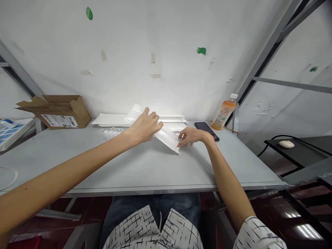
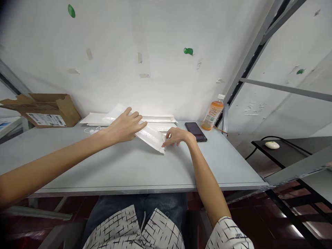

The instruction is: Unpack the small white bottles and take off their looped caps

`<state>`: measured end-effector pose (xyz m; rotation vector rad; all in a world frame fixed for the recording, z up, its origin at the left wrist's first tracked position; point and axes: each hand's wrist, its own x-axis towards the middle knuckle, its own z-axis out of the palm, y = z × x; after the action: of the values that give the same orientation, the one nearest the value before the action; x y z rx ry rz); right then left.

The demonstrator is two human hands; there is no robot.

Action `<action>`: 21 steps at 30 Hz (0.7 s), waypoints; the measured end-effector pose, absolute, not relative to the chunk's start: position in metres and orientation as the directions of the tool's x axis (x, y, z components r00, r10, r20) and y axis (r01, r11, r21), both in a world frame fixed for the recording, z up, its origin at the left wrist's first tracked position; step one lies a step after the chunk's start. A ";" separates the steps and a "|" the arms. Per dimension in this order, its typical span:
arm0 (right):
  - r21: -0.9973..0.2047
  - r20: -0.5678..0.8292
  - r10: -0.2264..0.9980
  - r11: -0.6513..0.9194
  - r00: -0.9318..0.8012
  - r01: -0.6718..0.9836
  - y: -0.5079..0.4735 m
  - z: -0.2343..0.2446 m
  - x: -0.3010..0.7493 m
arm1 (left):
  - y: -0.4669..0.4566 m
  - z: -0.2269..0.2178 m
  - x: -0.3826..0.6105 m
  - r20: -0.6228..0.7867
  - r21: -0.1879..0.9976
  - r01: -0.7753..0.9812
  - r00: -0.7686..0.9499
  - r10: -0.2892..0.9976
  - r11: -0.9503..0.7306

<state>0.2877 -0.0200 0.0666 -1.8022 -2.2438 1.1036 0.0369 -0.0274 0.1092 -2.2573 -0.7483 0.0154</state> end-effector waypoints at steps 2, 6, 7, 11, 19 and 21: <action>-0.572 -0.370 0.863 0.081 -0.345 0.816 -0.019 0.063 0.286 | -0.030 0.111 0.040 0.192 -0.668 0.499 0.832 0.521 -0.552; -0.599 -0.350 0.825 0.168 -0.444 0.783 -0.014 0.056 0.283 | -0.029 0.115 0.042 0.206 -0.646 0.520 0.824 0.528 -0.559; -0.600 -0.350 0.815 0.183 -0.461 0.779 -0.013 0.055 0.283 | -0.028 0.116 0.042 0.208 -0.650 0.521 0.822 0.530 -0.554; -0.592 -0.352 0.819 0.179 -0.453 0.786 -0.011 0.050 0.277 | -0.023 0.115 0.039 0.200 -0.690 0.502 0.824 0.530 -0.521; -0.607 -0.277 0.854 0.200 -0.440 0.769 -0.008 0.041 0.266 | -0.010 0.117 0.026 0.212 -0.668 0.537 0.802 0.559 -0.516; -0.569 -0.313 0.862 0.165 -0.398 0.806 -0.008 0.043 0.268 | -0.006 0.122 0.018 0.231 -0.636 0.566 0.788 0.570 -0.525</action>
<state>0.2685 -0.0083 0.0433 -1.6756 -2.3331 1.0523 0.0176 -0.0056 0.1221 -2.2478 -0.8371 0.0081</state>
